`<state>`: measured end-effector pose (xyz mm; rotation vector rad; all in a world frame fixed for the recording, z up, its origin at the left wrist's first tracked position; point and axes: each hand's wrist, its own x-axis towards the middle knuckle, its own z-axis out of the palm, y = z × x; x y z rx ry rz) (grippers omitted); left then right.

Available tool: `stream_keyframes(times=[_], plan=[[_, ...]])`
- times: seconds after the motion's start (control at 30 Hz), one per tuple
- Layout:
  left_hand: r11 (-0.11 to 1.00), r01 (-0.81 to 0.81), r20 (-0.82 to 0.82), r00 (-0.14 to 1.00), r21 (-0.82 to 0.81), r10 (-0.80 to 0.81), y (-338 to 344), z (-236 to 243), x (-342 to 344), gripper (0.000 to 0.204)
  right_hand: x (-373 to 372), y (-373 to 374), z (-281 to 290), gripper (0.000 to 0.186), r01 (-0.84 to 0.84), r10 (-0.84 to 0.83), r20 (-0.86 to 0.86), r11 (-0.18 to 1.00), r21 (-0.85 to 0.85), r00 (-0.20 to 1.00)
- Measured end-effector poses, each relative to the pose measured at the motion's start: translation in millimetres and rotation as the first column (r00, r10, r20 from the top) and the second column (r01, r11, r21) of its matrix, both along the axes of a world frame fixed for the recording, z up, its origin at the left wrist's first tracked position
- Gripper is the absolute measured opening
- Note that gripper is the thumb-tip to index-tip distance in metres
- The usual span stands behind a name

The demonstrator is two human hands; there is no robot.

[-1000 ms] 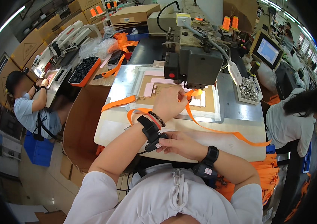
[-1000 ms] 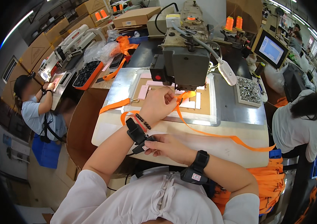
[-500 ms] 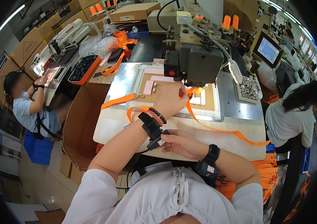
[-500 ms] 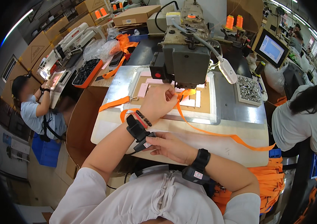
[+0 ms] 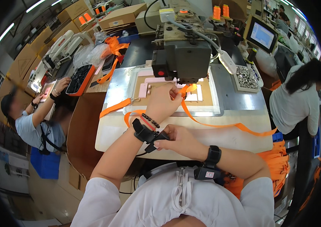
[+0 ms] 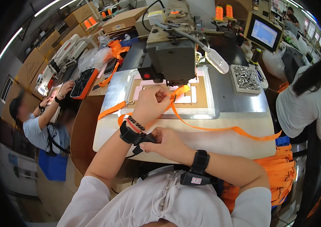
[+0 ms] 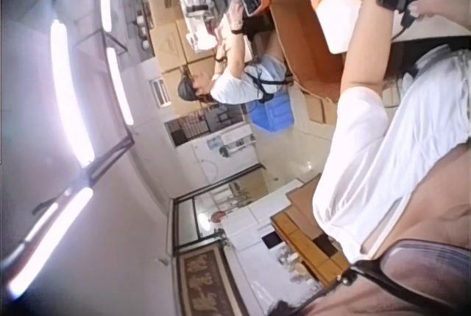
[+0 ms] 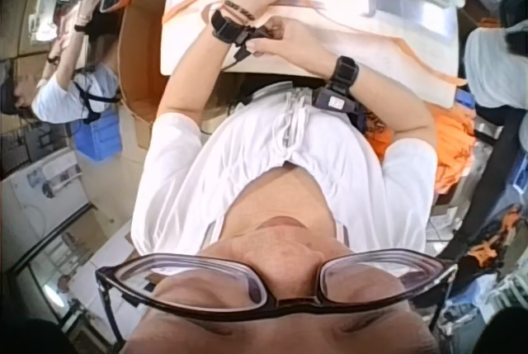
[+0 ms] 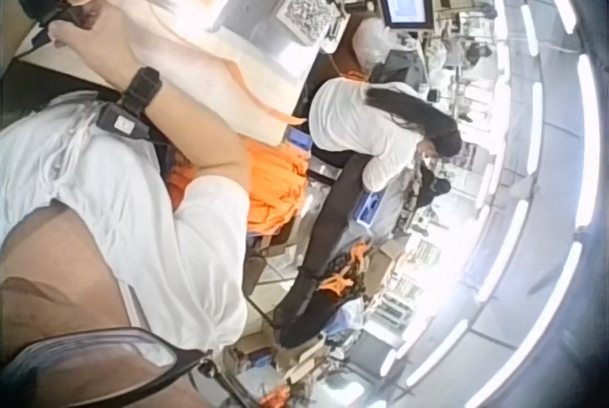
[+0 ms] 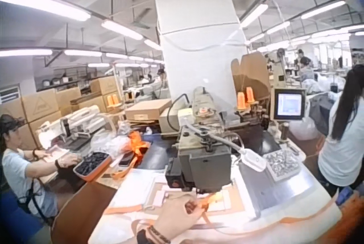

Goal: The person operates a sewing machine to stitch orange webbing straps. They repeatedly feed the strap under the needle, sew a short section, and then remove the strap to attach a metal clasp before repeating the process.

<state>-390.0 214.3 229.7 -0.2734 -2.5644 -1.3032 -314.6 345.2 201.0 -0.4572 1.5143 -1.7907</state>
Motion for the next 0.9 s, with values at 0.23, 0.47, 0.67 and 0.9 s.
stream_keyframes(times=[0.23,0.47,0.67,0.9], plan=[[0.999,0.006,0.045,0.999,-0.043,-0.004,1.5,5.9,9.7,0.020,0.8,5.1,4.2,0.042,-0.095,0.096,0.066,0.995,-0.029,0.993],[0.974,-0.201,-0.137,0.967,0.106,0.214,-10.8,6.3,26.7,0.012,-17.6,60.4,44.3,0.025,-0.044,0.049,-0.123,0.998,0.041,0.991],[0.981,0.030,0.090,0.995,0.194,-0.048,-18.5,4.9,20.3,0.018,-50.9,76.6,38.4,0.024,0.487,-0.165,-0.938,0.873,0.005,0.305],[0.878,0.012,0.505,0.815,0.478,-0.286,-7.5,8.0,18.1,0.017,-54.1,58.8,25.9,0.047,0.383,-0.264,-0.591,0.920,0.083,0.762]])
